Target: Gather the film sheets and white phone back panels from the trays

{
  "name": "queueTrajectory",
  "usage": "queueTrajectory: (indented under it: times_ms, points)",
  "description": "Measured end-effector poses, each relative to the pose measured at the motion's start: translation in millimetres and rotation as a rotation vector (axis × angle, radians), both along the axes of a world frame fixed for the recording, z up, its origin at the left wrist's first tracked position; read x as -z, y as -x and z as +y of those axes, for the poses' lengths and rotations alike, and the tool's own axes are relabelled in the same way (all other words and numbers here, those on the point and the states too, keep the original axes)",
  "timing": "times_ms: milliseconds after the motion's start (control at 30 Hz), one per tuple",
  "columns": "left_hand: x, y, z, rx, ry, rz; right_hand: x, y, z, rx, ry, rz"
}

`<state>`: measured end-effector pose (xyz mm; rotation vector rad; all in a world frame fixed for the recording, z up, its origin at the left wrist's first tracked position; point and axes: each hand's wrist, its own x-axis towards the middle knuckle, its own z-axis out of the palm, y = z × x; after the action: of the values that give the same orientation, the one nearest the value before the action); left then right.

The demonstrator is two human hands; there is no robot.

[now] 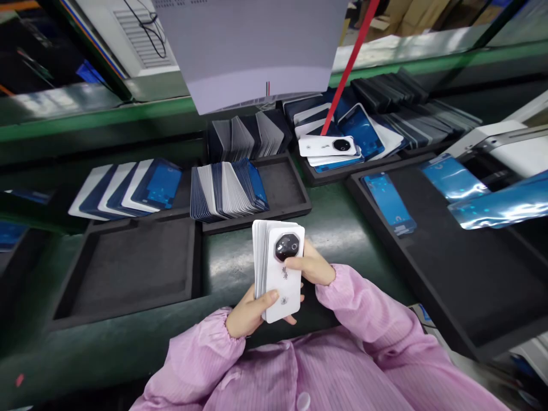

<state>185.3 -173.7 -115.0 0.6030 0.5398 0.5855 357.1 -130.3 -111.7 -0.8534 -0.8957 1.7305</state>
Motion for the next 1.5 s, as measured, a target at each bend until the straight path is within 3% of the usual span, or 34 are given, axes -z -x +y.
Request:
queueTrajectory:
  times_ms: [200, 433, 600, 767, 1033, 1167, 1500]
  points:
    - [2.0, 5, 1, 0.009, -0.028, -0.028, 0.7, 2, -6, -0.013, 0.04, -0.041]
    - [0.7, 11, 6, 0.033, 0.218, -0.272, -0.7, 1, -2, -0.07, 0.085, 0.011]
    - [-5.0, 8, 6, 0.003, 0.281, -0.237, -3.4, 1, 0, -0.081, 0.08, 0.033]
    - [-7.0, 8, 3, -0.016, 0.24, -0.176, -1.7, -1, 0, -0.096, 0.08, -0.035]
    - [4.1, 9, -1, -0.127, 0.138, -0.149, -3.8, -3, -1, 0.129, -0.149, -0.388]
    - [1.5, 9, -1, -0.128, 0.067, -0.111, -8.3, 0, -3, 0.172, -0.195, -0.366]
    - [-2.3, 10, 4, -0.145, -0.017, -0.09, -12.1, -5, -4, 0.147, -0.092, -0.305]
